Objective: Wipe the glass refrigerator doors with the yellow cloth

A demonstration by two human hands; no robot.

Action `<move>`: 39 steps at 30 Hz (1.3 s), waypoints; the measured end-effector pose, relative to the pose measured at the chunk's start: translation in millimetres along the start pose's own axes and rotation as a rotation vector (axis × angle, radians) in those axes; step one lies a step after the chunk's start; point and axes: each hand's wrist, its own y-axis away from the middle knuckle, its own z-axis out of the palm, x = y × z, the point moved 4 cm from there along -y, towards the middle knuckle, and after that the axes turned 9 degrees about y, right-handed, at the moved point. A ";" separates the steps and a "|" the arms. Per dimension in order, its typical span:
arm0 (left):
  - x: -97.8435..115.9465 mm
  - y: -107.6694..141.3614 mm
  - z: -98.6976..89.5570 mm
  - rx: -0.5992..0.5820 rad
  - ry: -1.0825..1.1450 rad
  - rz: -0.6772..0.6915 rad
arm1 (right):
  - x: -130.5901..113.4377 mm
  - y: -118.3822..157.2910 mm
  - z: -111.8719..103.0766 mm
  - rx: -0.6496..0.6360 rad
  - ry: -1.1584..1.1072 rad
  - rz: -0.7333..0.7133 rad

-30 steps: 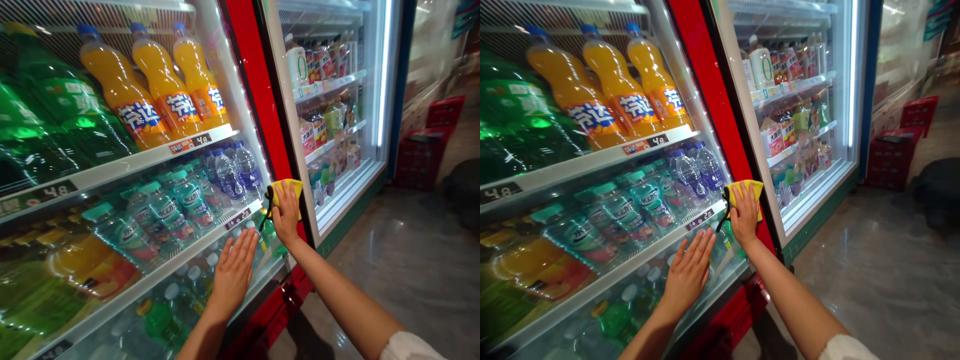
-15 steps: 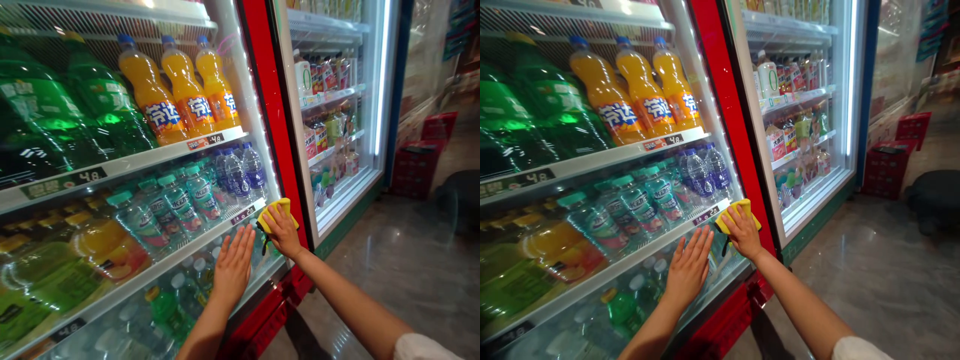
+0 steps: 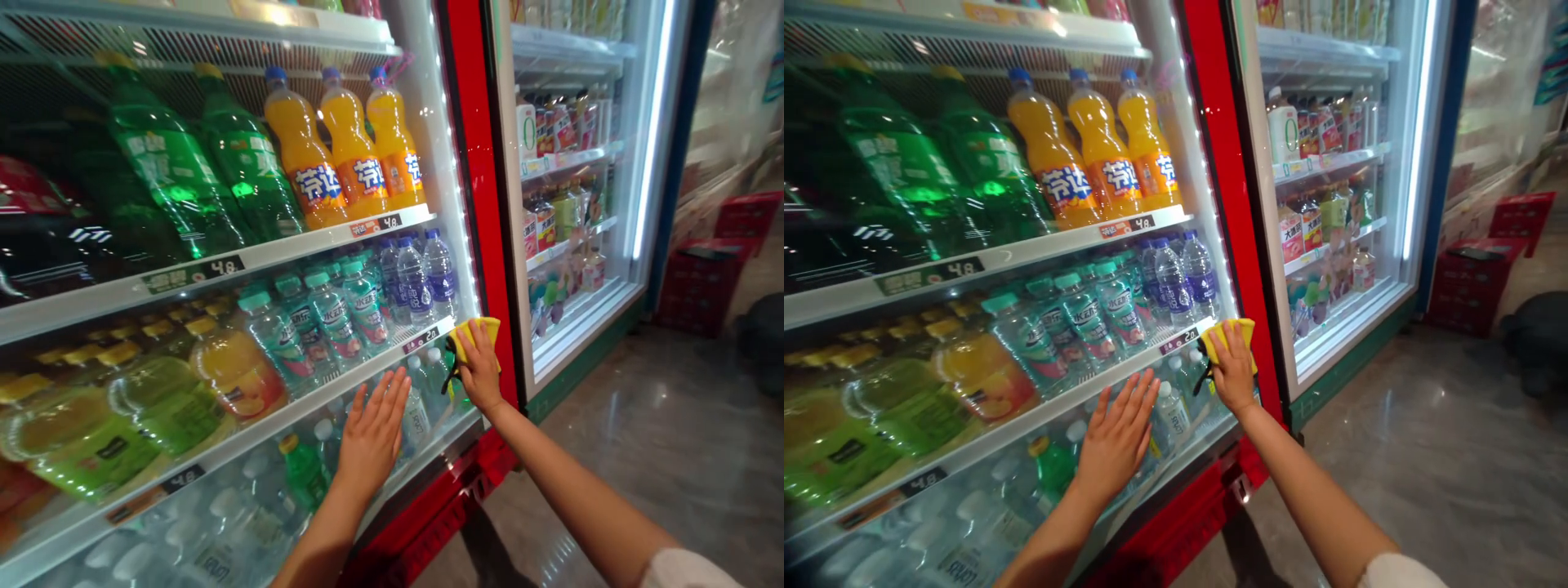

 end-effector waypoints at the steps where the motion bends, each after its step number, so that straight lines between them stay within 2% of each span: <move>1: -2.9 3.5 -2.8 0.001 -0.002 -0.010 | -1.1 -9.0 -0.3 0.041 0.009 0.055; 3: -7.7 9.0 -7.7 0.005 0.000 -0.032 | -14.3 -24.7 1.6 0.098 0.026 0.113; 5: -11.1 14.0 -11.7 0.014 0.007 -0.056 | -36.9 -27.6 5.6 0.079 0.032 0.073; 8: -15.8 25.7 -17.2 0.023 0.009 -0.085 | -61.0 -2.5 7.9 -0.056 0.013 -0.091; 11: -23.7 43.9 -24.9 0.020 -0.005 -0.113 | -59.2 23.1 3.6 -0.156 -0.010 -0.207; 13: -30.3 56.3 -31.8 0.020 -0.016 -0.127 | -55.2 19.2 0.5 -0.114 -0.024 -0.130; 15: -36.5 66.0 -38.7 0.022 -0.022 -0.136 | -64.4 2.9 1.0 -0.021 -0.033 -0.004; 17: -41.2 72.5 -44.5 0.030 -0.026 -0.151 | -89.5 -12.0 5.3 0.047 -0.023 0.078; 19: -44.3 77.4 -48.9 0.039 -0.030 -0.167 | -119.4 -14.1 11.3 0.032 0.001 0.079; 22: -47.6 87.3 -54.5 0.049 -0.043 -0.186 | -144.3 8.2 14.1 -0.070 -0.010 -0.104; 25: -53.1 103.2 -61.5 0.034 -0.062 -0.207 | -136.4 30.9 7.6 -0.152 -0.048 -0.333; 28: -60.7 120.3 -69.6 0.010 -0.083 -0.242 | -125.3 21.3 2.1 -0.075 -0.053 -0.201; 30: -64.8 128.9 -73.8 0.001 -0.092 -0.270 | -139.1 8.8 4.6 -0.010 -0.057 -0.086; 32: -66.5 134.9 -76.0 -0.001 -0.095 -0.297 | -166.6 5.5 10.7 0.009 -0.057 -0.062; 35: -65.6 143.1 -77.2 0.009 -0.100 -0.340 | -198.9 24.8 16.9 -0.056 -0.056 -0.197; 37: -65.0 150.5 -78.0 0.010 -0.105 -0.364 | -200.0 43.3 15.5 -0.127 -0.068 -0.337; 39: -66.3 159.2 -79.4 0.002 -0.108 -0.383 | -188.3 51.6 10.8 -0.164 -0.085 -0.396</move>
